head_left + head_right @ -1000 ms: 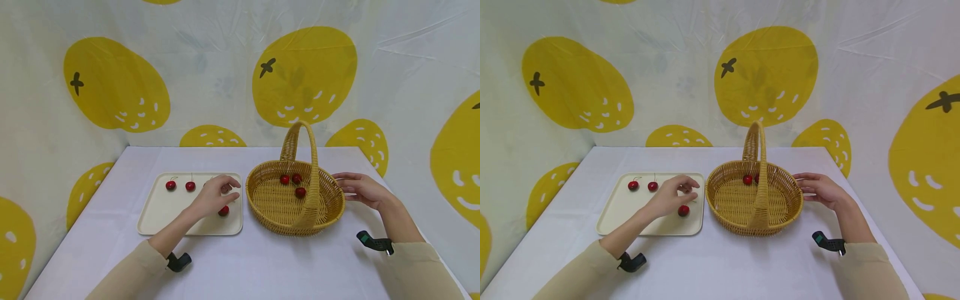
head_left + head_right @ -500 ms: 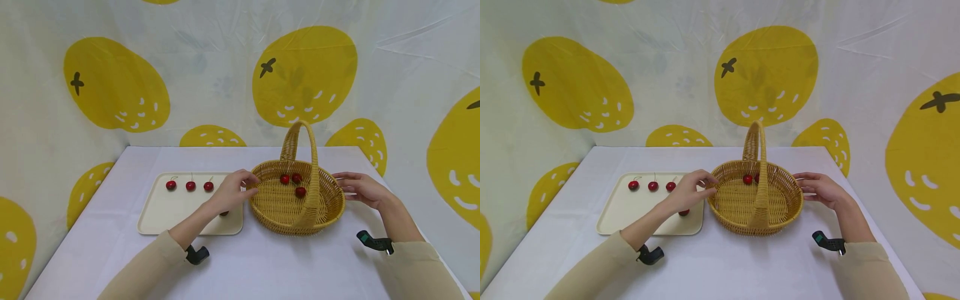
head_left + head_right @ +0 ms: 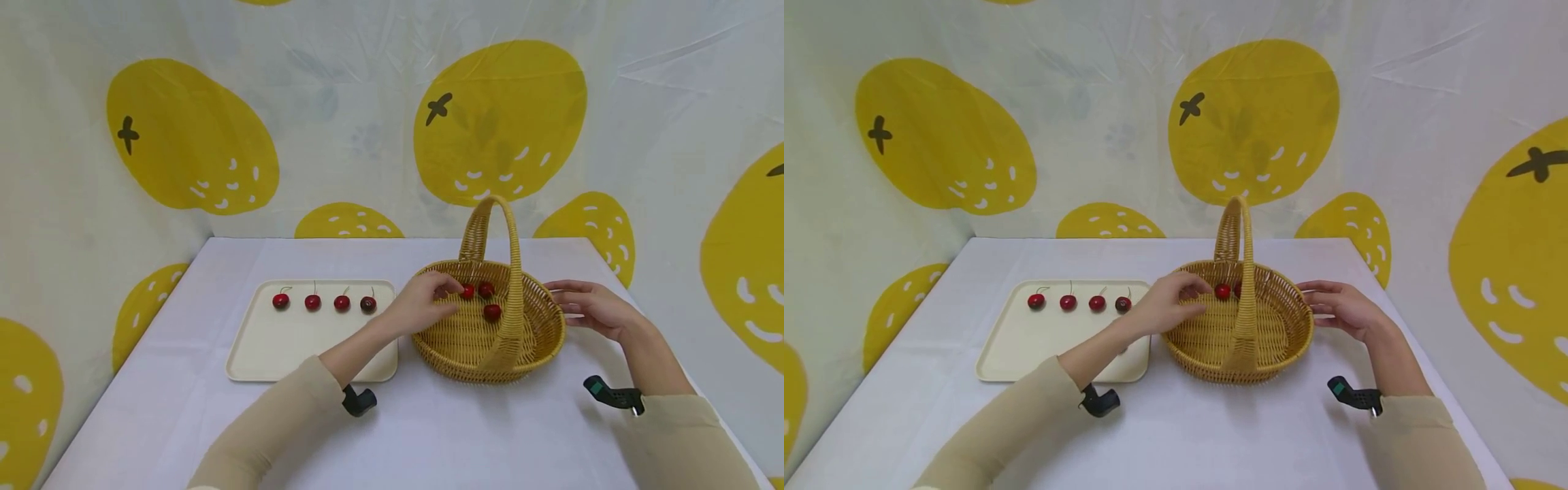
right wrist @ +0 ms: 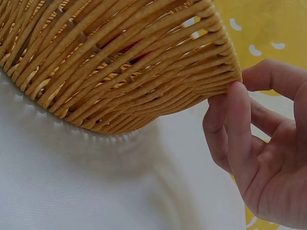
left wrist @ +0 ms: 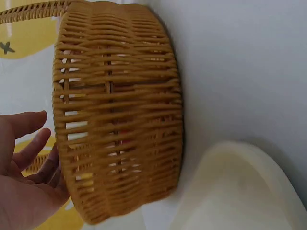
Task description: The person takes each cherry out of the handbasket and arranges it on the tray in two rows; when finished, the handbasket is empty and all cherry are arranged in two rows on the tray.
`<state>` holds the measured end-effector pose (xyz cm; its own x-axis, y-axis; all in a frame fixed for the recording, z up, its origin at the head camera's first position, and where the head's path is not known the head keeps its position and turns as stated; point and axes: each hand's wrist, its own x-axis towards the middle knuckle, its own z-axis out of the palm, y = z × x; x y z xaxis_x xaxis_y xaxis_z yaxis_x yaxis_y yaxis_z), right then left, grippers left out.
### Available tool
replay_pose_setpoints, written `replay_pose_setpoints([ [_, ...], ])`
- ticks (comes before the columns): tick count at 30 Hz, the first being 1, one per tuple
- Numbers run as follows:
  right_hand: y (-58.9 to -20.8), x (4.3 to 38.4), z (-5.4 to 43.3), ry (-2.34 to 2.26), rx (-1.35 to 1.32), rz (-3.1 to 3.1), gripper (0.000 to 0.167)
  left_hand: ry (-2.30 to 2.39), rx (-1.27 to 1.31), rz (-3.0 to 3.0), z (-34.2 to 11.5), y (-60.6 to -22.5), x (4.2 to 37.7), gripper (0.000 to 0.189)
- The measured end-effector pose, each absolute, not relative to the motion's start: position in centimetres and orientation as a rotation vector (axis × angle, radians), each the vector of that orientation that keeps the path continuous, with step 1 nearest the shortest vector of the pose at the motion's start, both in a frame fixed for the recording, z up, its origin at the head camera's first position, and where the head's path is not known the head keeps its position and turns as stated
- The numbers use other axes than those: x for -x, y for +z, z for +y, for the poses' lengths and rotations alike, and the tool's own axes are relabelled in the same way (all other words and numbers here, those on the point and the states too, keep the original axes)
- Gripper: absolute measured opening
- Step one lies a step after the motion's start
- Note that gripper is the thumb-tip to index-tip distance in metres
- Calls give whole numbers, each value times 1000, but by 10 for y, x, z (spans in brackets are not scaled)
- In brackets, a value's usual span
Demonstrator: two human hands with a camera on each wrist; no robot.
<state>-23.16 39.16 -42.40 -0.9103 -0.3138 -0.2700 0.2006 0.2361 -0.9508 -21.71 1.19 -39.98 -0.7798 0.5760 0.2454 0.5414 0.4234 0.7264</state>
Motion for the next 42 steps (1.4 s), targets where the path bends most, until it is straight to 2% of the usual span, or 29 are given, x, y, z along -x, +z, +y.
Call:
replay_pose_setpoints([
  [18, -423, 231, 391, -1697, 91, 2121, 46, 904, -1072, 2647, 65, -408, 233, 36],
  [27, -424, 232, 393, -1711, 103, 2101, 36, 794, -1034, 2658, 81, -419, 241, 38],
  [36, -423, 232, 393, -1715, 88, 2101, 36, 662, -1032, 2691, 93, -426, 246, 41],
  [42, -422, 233, 391, -1720, 99, 2093, 41, 565, -1013, 2722, 97, -428, 247, 42],
])
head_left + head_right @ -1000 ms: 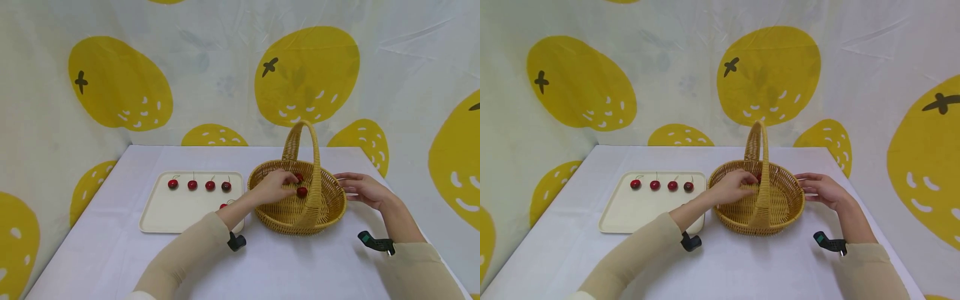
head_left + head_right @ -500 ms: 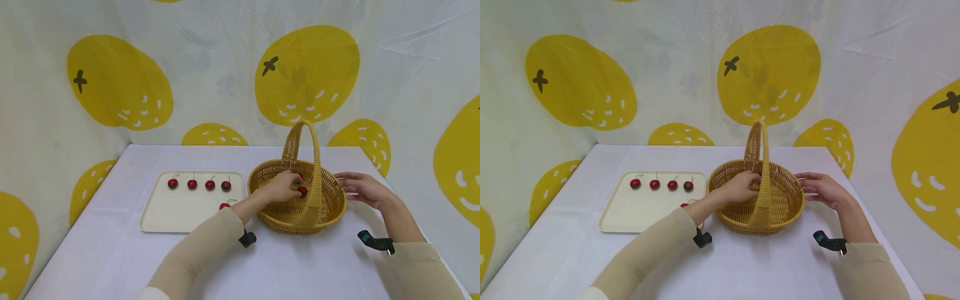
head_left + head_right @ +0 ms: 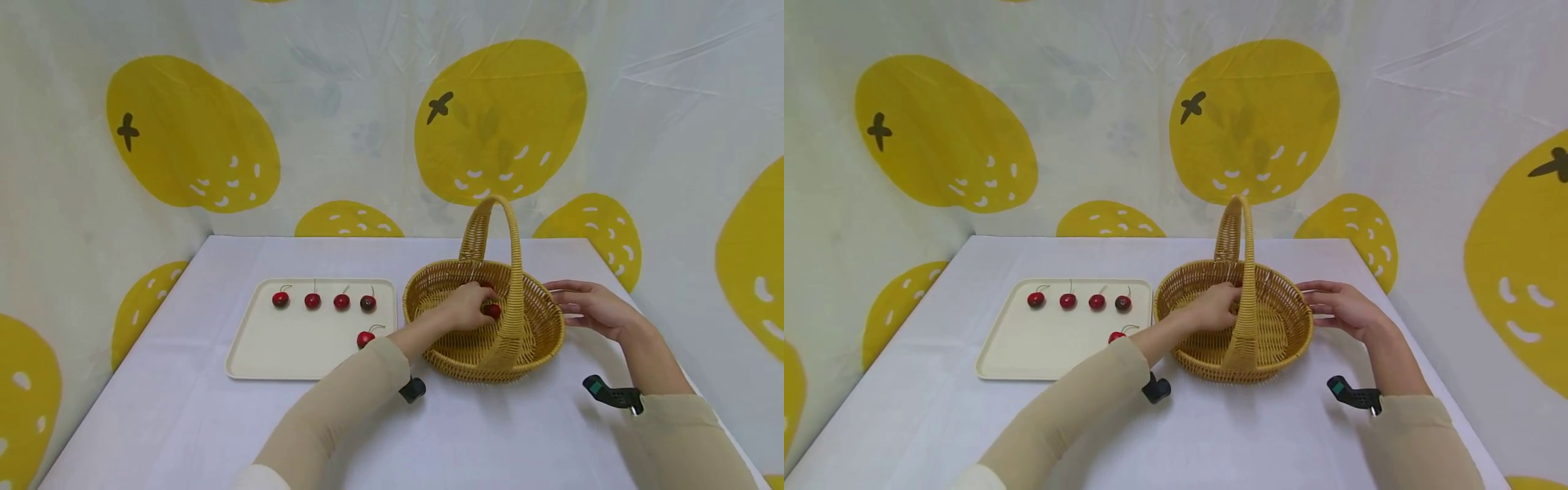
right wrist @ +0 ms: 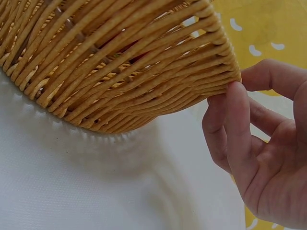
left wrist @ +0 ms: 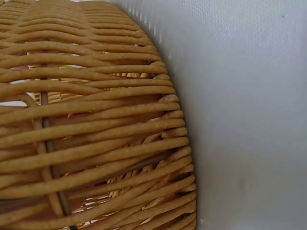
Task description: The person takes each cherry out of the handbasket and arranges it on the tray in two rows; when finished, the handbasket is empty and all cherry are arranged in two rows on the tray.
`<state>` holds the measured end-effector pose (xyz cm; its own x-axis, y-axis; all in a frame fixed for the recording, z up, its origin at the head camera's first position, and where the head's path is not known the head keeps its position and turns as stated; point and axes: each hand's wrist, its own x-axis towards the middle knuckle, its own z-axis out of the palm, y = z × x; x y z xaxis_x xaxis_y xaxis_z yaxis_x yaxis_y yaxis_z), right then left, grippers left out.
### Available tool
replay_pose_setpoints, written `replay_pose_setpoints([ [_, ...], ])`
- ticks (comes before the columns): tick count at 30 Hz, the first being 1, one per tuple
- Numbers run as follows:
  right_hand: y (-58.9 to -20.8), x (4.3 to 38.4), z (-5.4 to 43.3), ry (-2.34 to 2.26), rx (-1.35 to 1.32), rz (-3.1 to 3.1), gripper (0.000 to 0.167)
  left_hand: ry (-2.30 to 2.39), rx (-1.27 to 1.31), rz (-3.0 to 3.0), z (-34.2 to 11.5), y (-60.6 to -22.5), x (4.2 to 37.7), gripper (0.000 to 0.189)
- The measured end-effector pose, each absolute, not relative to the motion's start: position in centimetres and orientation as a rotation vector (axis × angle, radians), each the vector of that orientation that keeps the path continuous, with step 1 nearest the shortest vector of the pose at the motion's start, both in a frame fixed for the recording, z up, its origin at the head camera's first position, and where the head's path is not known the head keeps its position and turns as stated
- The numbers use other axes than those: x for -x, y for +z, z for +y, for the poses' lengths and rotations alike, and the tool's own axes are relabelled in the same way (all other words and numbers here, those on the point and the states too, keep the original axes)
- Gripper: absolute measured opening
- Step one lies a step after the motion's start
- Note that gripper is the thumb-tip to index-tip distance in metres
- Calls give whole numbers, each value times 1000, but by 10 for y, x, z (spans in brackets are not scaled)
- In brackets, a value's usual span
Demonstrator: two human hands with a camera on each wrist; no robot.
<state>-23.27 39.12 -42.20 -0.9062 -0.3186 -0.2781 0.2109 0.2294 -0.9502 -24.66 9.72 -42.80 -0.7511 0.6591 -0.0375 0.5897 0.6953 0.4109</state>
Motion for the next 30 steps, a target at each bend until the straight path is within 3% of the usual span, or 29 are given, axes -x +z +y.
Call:
replay_pose_setpoints([
  [10, -420, 232, 389, -1725, 98, 2082, 46, 512, -1049, 2711, 101, -434, 249, 35],
  [30, -423, 231, 392, -1739, 103, 2081, 34, 561, -1078, 2701, 99, -438, 248, 37],
])
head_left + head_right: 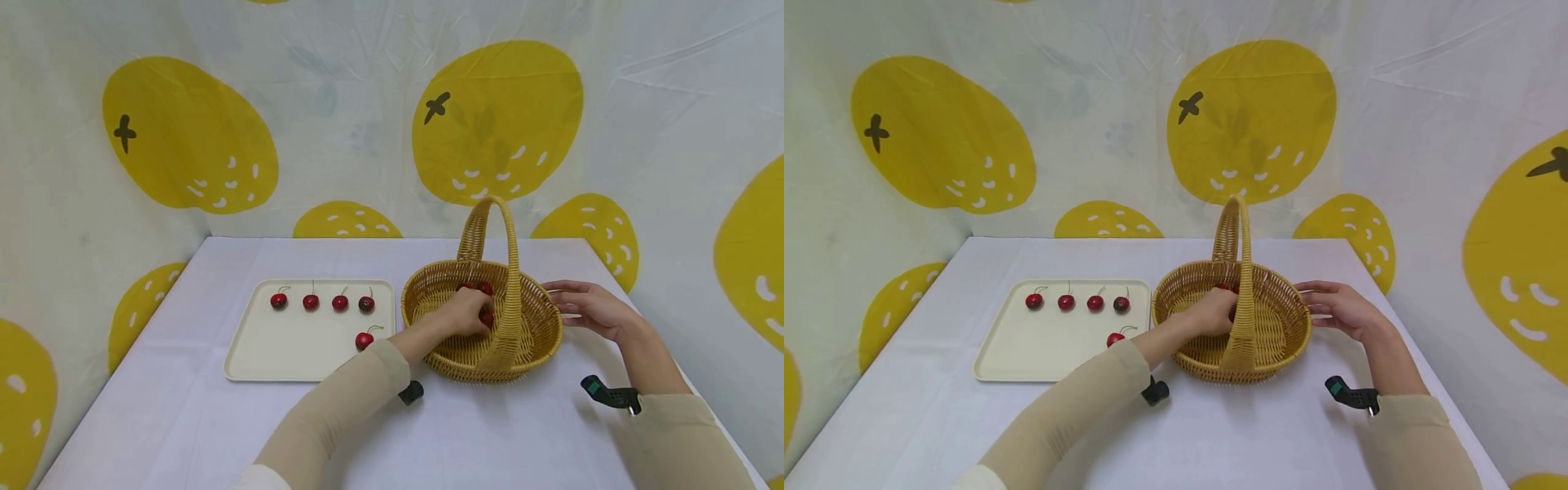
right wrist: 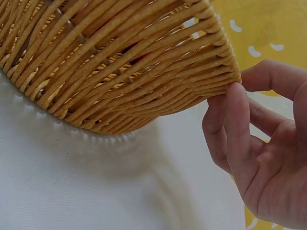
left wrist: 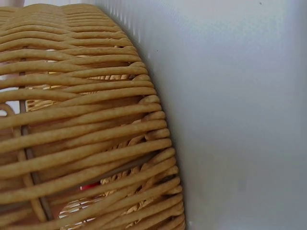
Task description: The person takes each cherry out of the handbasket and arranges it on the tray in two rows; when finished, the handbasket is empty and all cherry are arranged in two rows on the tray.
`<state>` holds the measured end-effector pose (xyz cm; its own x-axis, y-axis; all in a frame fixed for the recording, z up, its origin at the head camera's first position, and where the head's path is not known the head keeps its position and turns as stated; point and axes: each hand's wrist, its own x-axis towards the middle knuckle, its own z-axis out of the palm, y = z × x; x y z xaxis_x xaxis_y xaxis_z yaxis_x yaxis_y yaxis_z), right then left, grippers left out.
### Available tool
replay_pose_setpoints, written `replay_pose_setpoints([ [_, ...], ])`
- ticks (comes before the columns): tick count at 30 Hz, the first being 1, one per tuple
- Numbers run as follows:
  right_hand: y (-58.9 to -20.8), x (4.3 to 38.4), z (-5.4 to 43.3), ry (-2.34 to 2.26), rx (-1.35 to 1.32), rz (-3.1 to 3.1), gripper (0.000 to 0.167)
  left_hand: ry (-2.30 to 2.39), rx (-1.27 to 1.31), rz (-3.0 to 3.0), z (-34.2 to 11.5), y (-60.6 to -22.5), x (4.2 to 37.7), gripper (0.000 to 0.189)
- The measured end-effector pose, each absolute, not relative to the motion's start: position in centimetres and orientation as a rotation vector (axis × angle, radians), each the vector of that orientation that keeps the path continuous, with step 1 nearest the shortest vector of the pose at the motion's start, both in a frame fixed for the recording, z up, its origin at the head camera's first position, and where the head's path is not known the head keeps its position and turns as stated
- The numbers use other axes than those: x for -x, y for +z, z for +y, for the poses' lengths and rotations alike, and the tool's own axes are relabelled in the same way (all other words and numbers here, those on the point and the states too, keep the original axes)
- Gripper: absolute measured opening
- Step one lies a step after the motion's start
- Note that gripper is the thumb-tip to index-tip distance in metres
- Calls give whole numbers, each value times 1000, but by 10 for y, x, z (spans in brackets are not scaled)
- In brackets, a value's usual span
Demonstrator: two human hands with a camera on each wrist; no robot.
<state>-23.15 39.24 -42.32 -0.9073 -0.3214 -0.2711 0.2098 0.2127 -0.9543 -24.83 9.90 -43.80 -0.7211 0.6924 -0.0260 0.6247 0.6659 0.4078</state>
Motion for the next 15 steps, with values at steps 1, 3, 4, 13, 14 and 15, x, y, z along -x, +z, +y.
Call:
replay_pose_setpoints([
  [1, -424, 232, 392, -1739, 107, 2082, 34, 570, -1087, 2706, 98, -438, 248, 37],
  [3, -424, 232, 392, -1740, 100, 2083, 33, 593, -1094, 2710, 97, -438, 249, 38],
  [4, -424, 232, 392, -1740, 101, 2085, 33, 607, -1095, 2707, 96, -437, 248, 38],
  [13, -421, 230, 390, -1719, 87, 2105, 38, 714, -1098, 2664, 84, -425, 243, 35],
  [14, -421, 231, 390, -1721, 88, 2103, 39, 726, -1101, 2666, 82, -424, 242, 34],
  [15, -421, 231, 390, -1719, 92, 2102, 40, 745, -1100, 2665, 80, -423, 242, 32],
])
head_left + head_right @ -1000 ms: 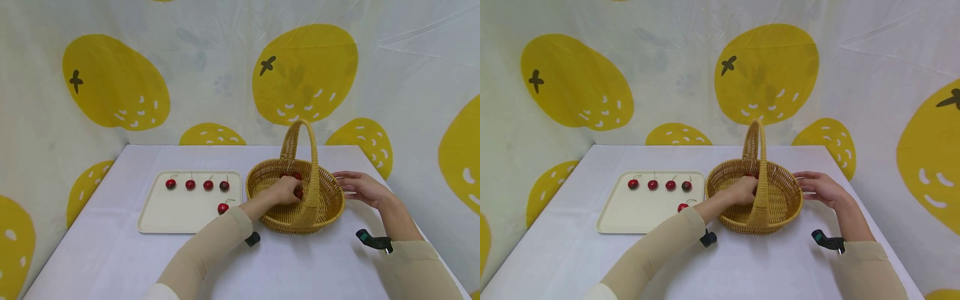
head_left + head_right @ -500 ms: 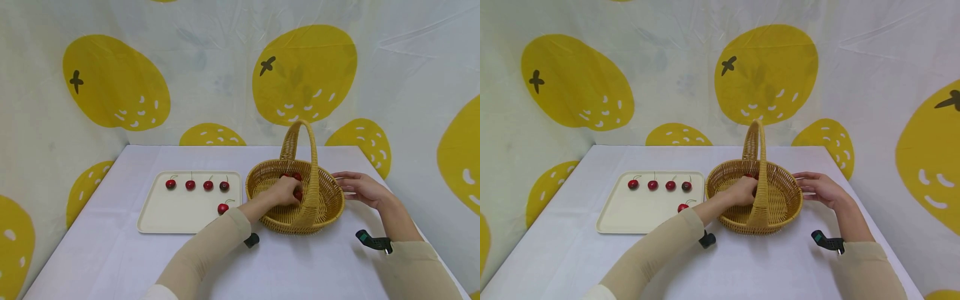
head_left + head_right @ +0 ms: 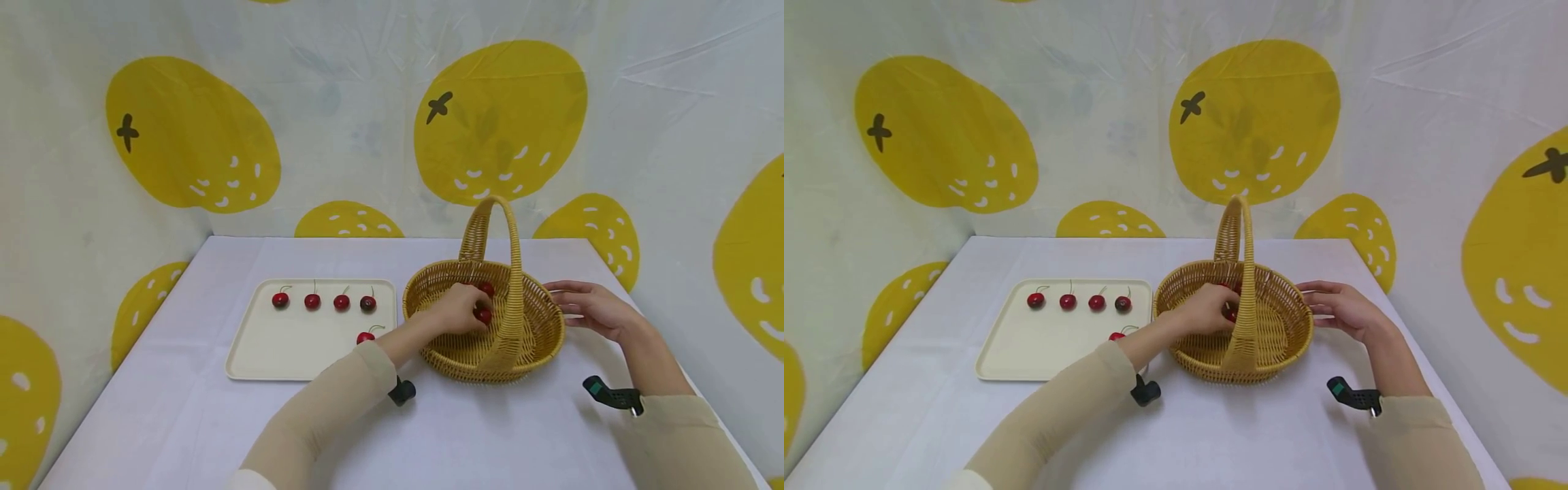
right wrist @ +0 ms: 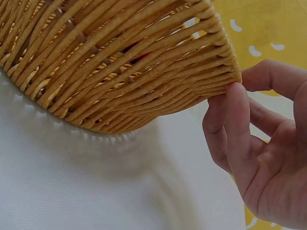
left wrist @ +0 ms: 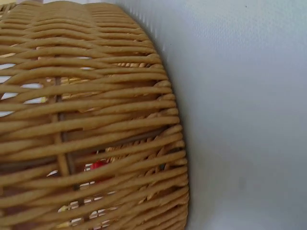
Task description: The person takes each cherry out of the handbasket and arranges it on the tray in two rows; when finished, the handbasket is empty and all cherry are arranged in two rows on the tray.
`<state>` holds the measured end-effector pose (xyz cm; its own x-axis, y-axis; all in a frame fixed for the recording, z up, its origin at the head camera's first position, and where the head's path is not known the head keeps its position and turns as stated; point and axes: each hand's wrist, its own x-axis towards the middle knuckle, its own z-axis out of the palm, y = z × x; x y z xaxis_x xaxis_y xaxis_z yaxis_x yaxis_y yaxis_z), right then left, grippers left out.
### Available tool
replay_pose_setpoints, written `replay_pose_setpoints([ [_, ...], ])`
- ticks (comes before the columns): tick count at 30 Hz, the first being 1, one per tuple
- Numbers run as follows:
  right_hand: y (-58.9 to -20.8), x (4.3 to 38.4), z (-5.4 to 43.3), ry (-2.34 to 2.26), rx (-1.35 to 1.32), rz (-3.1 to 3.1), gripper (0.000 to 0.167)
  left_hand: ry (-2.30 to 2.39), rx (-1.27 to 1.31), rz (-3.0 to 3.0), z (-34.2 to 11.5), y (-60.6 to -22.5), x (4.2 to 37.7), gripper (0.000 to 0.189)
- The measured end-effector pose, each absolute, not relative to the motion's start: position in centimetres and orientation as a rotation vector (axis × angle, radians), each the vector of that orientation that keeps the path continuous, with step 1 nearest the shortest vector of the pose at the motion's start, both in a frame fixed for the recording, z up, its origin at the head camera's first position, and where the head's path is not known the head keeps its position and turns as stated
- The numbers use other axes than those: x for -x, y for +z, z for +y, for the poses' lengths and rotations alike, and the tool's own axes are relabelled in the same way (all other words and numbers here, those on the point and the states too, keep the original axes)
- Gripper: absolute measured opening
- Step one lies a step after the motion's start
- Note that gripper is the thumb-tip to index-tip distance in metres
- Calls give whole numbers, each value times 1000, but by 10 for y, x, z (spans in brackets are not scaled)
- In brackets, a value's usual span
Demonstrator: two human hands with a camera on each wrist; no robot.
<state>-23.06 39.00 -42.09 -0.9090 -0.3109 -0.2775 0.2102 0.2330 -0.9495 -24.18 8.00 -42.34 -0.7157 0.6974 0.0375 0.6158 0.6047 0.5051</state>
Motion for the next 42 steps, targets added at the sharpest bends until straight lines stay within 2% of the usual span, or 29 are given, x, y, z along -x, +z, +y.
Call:
replay_pose_setpoints([
  [10, -421, 232, 390, -1713, 89, 2102, 49, 875, -1068, 2669, 63, -418, 240, 35],
  [18, -421, 231, 391, -1709, 85, 2108, 42, 1063, -1047, 2648, 43, -414, 237, 32],
  [28, -422, 232, 390, -1714, 89, 2100, 51, 1236, -943, 2623, 21, -411, 234, 35],
  [38, -421, 232, 390, -1734, 88, 2085, 45, 1378, -935, 2600, 0, -410, 228, 36],
  [42, -421, 231, 389, -1726, 85, 2093, 47, 1418, -945, 2604, -8, -409, 227, 36],
])
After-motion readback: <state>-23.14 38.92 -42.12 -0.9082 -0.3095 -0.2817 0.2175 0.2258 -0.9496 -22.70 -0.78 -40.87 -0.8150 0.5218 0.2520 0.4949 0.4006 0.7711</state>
